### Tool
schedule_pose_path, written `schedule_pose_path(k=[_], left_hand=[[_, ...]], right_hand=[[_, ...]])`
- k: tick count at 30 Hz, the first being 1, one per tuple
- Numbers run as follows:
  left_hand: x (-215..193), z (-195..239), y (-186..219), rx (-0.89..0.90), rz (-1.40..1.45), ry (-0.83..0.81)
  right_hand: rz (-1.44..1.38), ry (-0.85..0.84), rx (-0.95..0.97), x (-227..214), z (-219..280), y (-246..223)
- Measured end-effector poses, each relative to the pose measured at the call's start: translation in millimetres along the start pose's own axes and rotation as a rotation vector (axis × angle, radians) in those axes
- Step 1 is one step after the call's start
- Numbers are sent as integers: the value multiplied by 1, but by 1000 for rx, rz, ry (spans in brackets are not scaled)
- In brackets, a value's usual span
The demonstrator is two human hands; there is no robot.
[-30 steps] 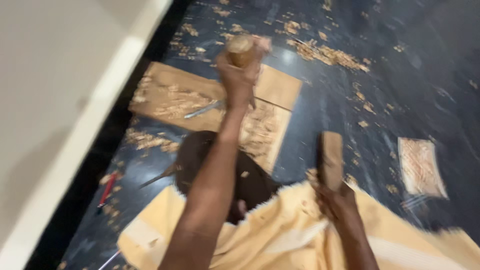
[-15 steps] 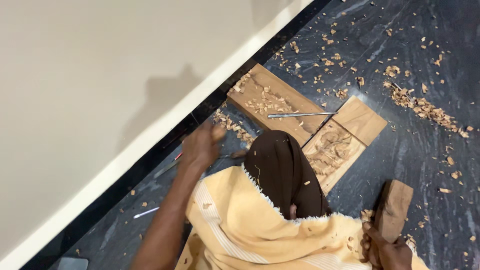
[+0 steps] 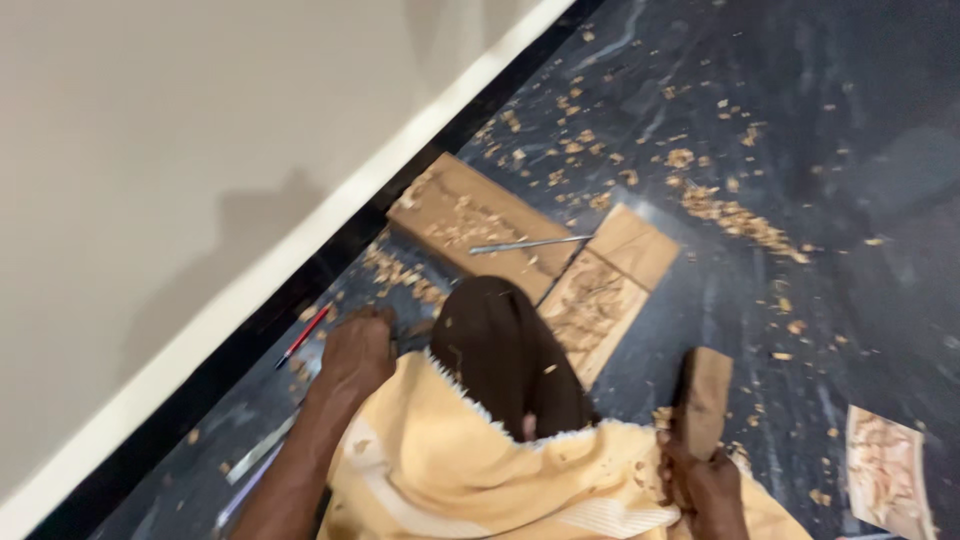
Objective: The person carves a floral design into a rectangular wooden block using a chisel and a wooden mallet. They repeatedly strike the chisel to remove wood shavings and occasionally reposition the block to continue shaping the pattern.
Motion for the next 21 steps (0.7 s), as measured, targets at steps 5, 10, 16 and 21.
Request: schedule_pose_path(k=[5, 10, 16, 21], left_hand=[[34, -43, 15, 186, 92, -56], [34, -56, 10, 26, 146, -95], [-73, -60, 43, 59, 676, 611], [-83, -127, 129, 169, 1406, 488]], right_hand=[[-7, 1, -25, 2, 2, 2], [-46, 16, -11, 3, 11, -5], [-50, 10, 26, 10, 23, -17], [-36, 13, 41, 12, 27, -21]])
Point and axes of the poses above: each hand's wrist, its own z-axis away from the middle knuckle, its own x-axis out of the palm, y = z × x, the point moved 5 cm from there along -z, towards the middle knuckle, and after that the axes turned 9 degrees about x, right-handed, at the moved point
